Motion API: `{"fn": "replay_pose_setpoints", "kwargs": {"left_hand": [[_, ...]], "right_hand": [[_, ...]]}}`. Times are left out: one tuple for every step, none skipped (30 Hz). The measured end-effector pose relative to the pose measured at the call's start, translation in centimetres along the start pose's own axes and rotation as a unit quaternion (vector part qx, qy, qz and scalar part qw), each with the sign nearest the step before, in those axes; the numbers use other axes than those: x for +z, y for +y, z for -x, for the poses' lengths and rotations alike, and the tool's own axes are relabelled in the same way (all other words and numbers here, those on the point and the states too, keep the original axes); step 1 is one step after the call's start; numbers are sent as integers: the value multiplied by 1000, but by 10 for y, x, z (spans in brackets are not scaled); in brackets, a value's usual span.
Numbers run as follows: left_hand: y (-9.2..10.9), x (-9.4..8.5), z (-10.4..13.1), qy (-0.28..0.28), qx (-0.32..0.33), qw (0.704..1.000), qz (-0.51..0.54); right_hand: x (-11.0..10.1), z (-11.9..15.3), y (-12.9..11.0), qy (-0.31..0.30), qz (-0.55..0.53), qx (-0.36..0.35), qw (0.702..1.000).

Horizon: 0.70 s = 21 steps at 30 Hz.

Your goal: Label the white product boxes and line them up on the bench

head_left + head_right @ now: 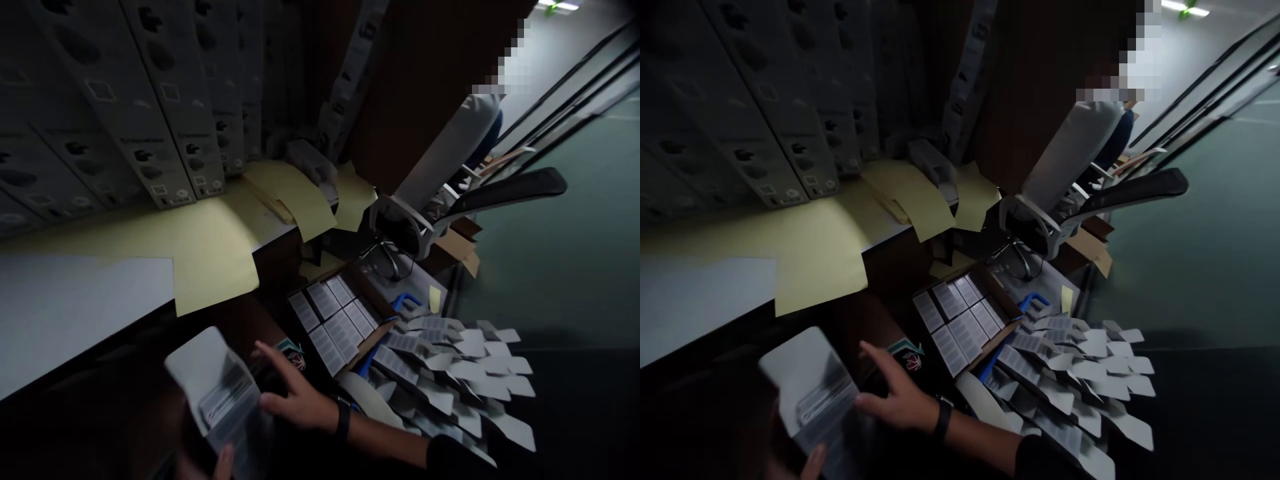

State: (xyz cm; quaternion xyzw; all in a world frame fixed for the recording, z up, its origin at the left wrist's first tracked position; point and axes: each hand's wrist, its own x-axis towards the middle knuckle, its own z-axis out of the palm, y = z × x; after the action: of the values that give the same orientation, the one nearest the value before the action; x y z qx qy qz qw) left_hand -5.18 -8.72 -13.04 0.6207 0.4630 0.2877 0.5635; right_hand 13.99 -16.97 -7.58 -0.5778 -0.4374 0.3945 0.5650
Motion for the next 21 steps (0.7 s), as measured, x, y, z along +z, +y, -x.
{"fn": "replay_pose_setpoints", "kwargs": {"left_hand": [[5,8,2,-12,-17,1000,17],[9,14,2,-26,-32,999,33],[13,19,2,-39,-44,997,43],[16,23,1,-47,-55,996,50],[18,25,-1,-49,-65,995,51],[19,25,-3,-46,-72,995,43],[18,24,-5,-42,-75,996,27],[17,23,-7,-40,-76,996,8],[16,22,-8,-41,-76,996,-10],[14,22,-8,-43,-72,996,-26],[12,21,-8,-46,-63,996,-38],[11,21,-8,-46,-51,996,-48],[10,21,-8,-44,-38,997,-55],[10,21,-8,-41,-23,997,-64],[10,20,-8,-37,-5,996,-78],[10,19,-10,-34,17,995,-93],[11,17,-12,-35,43,993,-107],[11,15,-15,-42,73,989,-120],[11,13,-18,-51,101,985,-132],[10,11,-22,-58,123,981,-140],[10,9,-25,-66,138,978,-144]], "right_hand": [[-3,0,6,-33,-44,29,998],[-5,1,11,-50,-69,48,995],[-6,2,16,-51,-73,58,994],[-7,2,19,-45,-58,60,995],[-7,3,21,-40,-35,59,997],[-9,2,22,-40,-10,56,998],[-10,1,23,-49,13,52,997],[-11,0,23,-62,37,49,996],[-13,-2,24,-77,62,50,994],[-14,-5,24,-92,86,53,991],[-16,-7,23,-108,107,57,987],[-17,-9,23,-120,123,59,983],[-18,-10,21,-130,132,59,981],[-20,-11,19,-140,136,57,979],[-21,-12,17,-150,137,52,978],[-22,-12,15,-161,136,48,976],[-23,-13,12,-170,133,50,975],[-23,-14,11,-176,123,58,975],[-23,-15,10,-180,107,72,975],[-23,-18,11,-178,80,86,977],[-23,-21,13,-171,38,97,980]]}}
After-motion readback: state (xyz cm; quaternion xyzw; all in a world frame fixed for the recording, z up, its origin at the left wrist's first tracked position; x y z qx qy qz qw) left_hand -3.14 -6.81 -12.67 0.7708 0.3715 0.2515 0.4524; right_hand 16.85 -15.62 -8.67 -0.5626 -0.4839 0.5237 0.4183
